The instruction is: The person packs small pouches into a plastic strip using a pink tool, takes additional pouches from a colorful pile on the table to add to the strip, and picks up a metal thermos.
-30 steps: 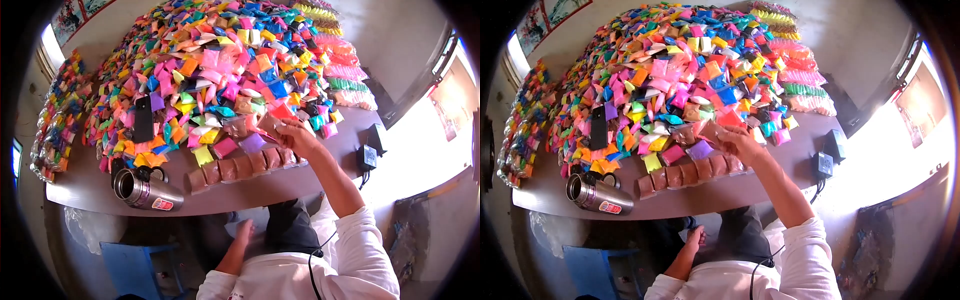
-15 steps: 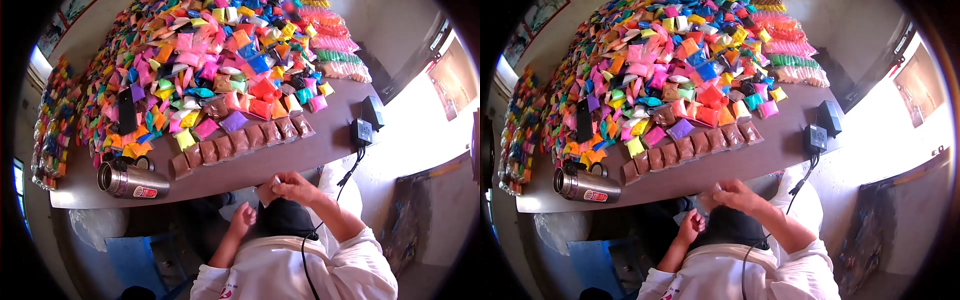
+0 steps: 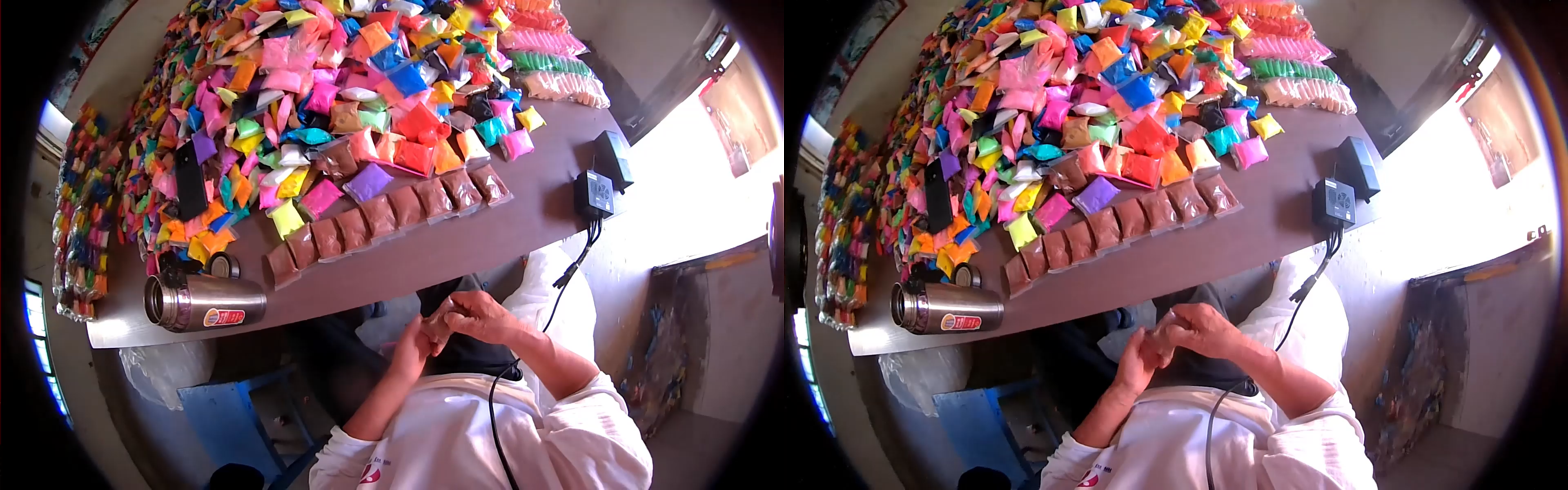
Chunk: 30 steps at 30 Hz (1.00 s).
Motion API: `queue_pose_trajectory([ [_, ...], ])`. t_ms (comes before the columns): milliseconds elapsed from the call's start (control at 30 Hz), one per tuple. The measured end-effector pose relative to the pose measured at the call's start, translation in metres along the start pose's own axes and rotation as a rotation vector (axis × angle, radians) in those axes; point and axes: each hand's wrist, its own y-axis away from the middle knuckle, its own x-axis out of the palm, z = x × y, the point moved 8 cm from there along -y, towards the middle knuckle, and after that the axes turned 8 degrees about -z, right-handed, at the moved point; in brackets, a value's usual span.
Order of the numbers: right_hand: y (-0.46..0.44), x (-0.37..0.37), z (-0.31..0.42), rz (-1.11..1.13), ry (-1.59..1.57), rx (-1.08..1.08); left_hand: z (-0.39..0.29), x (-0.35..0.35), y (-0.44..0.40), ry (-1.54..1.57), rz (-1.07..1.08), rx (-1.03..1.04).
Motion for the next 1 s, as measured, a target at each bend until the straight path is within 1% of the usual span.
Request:
queue_pose_trajectory([
  [33,-0.001,-0.002,-0.003,-0.022,-0.016,0.055,-0.002,0.002,0.0,0.017,0.025,0.032],
  [67,-0.001,0.001,0.0,-0.015,-0.252,0.138,-0.003,0.006,0.002,0.021,0.017,0.022],
  [100,-0.002,0.001,-0.003,-0.023,-0.327,0.171,-0.012,0.014,0.006,-0.059,0.011,0.066],
  [133,-0.001,0.003,-0.001,0.02,-0.408,0.186,-0.018,0.02,0.01,-0.139,0.007,0.11],
  [167,0.0,0.005,0.004,0.063,-0.488,0.196,-0.019,0.022,0.012,-0.136,0.001,0.101],
  [233,0.001,0.003,0.011,0.027,-0.515,0.193,-0.031,0.025,0.014,-0.289,-0.04,0.205],
  [267,0.001,0.001,0.013,-0.009,-0.537,0.181,-0.037,0.029,0.014,-0.341,-0.098,0.251],
  [300,0.002,0.004,0.011,-0.009,-0.539,0.183,-0.04,0.033,0.015,-0.341,-0.1,0.249],
  [367,0.005,0.003,0.001,-0.15,-0.534,0.189,-0.052,0.045,0.019,-0.446,-0.07,0.373],
  [400,0.005,0.006,0.004,-0.192,-0.534,0.142,-0.053,0.046,0.019,-0.446,-0.071,0.37],
  [467,0.004,0.01,0.001,-0.23,-0.539,0.125,-0.058,0.054,0.021,-0.504,-0.031,0.454],
  [500,0.004,0.008,0.0,-0.266,-0.542,0.105,-0.055,0.054,0.022,-0.504,-0.032,0.451],
  [633,0.002,0.008,0.001,-0.206,-0.536,0.108,-0.048,0.055,0.025,-0.479,-0.028,0.462],
  [700,0.0,0.01,0.001,-0.159,-0.564,0.071,-0.05,0.056,0.027,-0.478,-0.022,0.48],
  [767,-0.001,0.012,0.003,-0.132,-0.561,0.066,-0.051,0.05,0.028,-0.51,-0.083,0.473],
  [833,0.0,0.002,0.017,-0.298,-0.277,-0.197,-0.05,0.047,0.031,-0.526,-0.118,0.493],
  [867,0.002,0.002,0.02,-0.298,-0.276,-0.2,-0.05,0.045,0.032,-0.542,-0.152,0.511],
  [933,0.008,0.002,0.017,-0.291,-0.261,-0.044,-0.046,0.045,0.036,-0.546,-0.121,0.525],
  [1000,0.015,0.004,0.013,-0.298,-0.269,-0.069,-0.041,0.047,0.042,-0.553,-0.091,0.54],
])
